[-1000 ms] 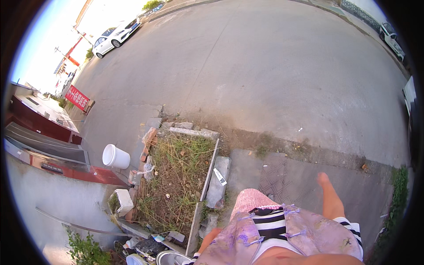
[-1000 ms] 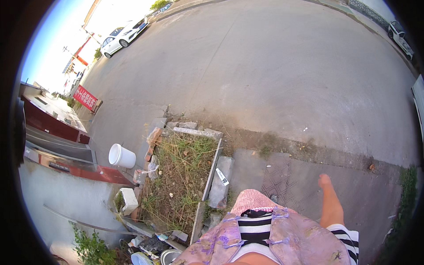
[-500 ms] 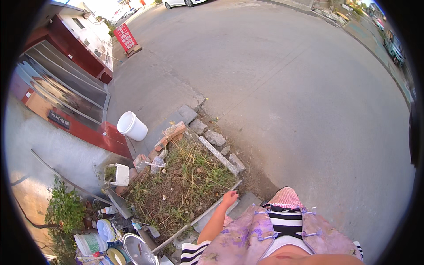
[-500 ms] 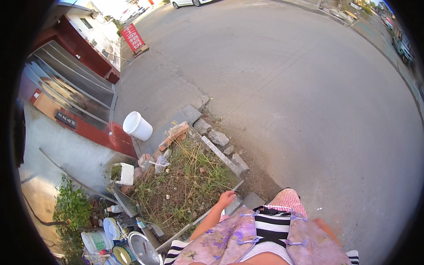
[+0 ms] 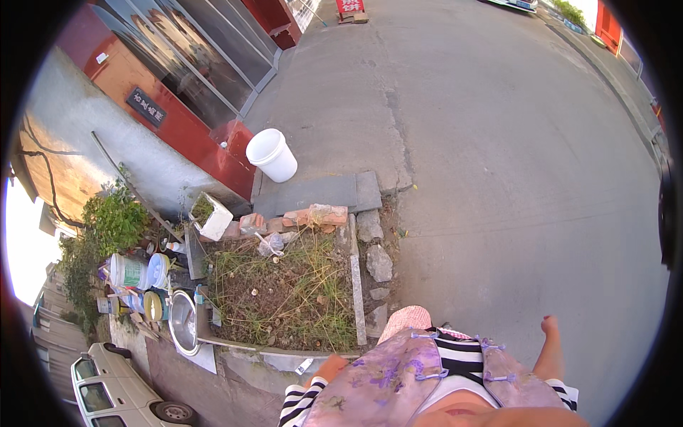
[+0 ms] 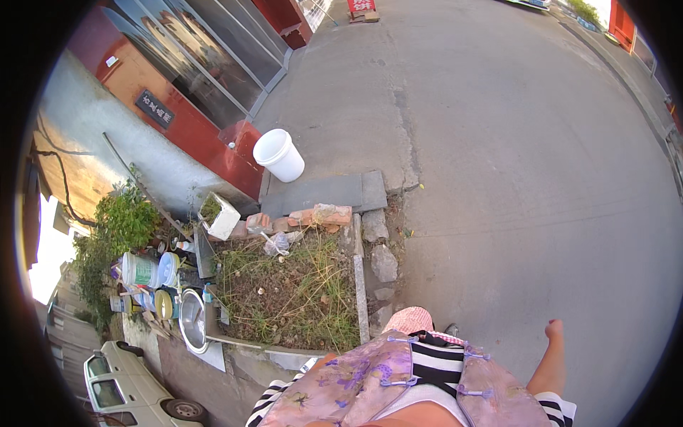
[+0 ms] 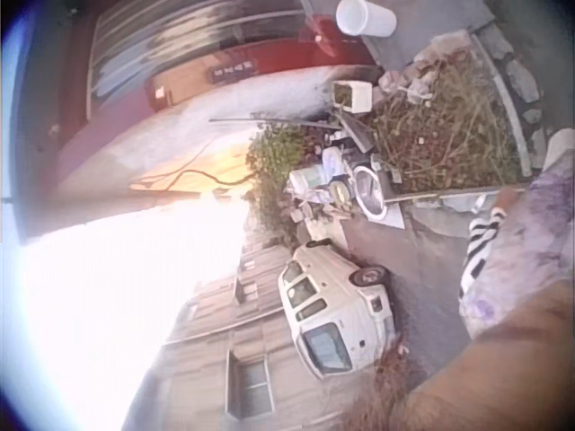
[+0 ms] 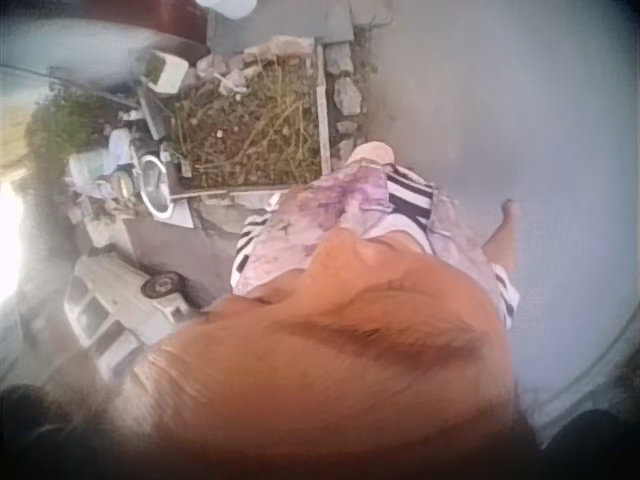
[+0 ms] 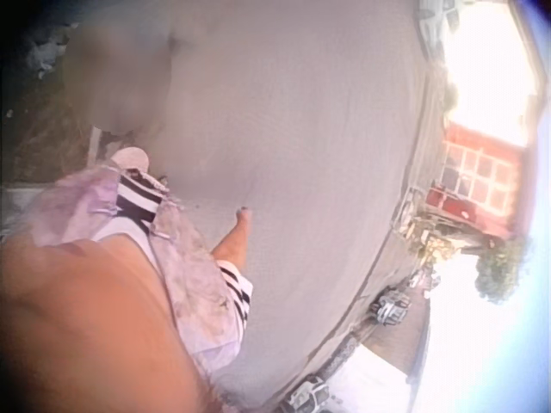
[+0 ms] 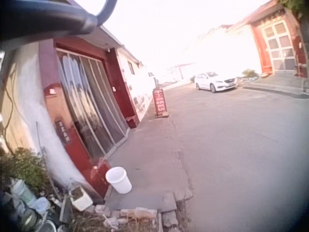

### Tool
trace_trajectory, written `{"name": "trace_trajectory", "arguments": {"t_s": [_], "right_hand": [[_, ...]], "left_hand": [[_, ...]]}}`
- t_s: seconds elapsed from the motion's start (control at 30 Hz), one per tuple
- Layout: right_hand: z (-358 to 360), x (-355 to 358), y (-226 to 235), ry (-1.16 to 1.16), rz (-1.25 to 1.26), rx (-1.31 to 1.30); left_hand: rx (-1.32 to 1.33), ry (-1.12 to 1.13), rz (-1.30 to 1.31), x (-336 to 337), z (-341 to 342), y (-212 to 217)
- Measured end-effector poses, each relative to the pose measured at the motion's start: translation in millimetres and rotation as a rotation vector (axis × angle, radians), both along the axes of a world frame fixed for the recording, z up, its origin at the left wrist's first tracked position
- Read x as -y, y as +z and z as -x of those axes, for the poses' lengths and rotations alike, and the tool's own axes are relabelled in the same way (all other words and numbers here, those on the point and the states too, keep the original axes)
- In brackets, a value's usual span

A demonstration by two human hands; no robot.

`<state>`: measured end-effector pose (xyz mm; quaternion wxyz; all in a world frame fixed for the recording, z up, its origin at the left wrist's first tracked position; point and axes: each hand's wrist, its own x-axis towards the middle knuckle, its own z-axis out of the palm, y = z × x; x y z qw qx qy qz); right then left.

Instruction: The person washes a ladle and a spatula in a large metal basin of water outdoors, then enters a room to retrieve a white container with a blue sponge. They return outside, rinse the container, and walk to a yard area to pour out the remaining water.

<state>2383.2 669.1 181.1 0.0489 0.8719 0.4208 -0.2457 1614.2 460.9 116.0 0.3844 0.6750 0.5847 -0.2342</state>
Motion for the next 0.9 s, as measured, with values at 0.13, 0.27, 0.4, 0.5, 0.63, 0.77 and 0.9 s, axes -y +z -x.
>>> {"name": "trace_trajectory", "arguments": {"t_s": [0.13,0.27,0.4,0.5,0.63,0.77,0.9], "right_hand": [[-0.4,-378.9,97.2,0.382,-0.692,-0.008],[96.5,-577.8,130.6,0.549,-0.840,-0.407],[191.5,-635.3,78.3,0.707,-0.334,-0.475],[225.8,-611.4,31.4,0.842,0.604,-0.028],[273.6,-652.8,-8.7,0.677,0.791,-0.152],[326.8,-805.6,-39.7,0.640,0.795,-0.104],[399.2,-1034.2,-40.1,0.659,0.512,-0.028]], "left_hand": [[-0.313,0.342,0.078,-11.2,45.6,15.4],[-0.277,0.533,0.275,-132.8,19.3,25.3],[0.015,0.052,-0.081,-433.0,-18.4,7.4],[0.572,1.017,-0.419,-672.0,-53.3,42.2],[0.877,0.749,-0.636,-889.1,-45.6,129.1],[1.119,1.010,-0.632,-1019.9,19.2,120.8],[0.377,1.218,-0.244,-1027.1,124.7,42.5]]}}
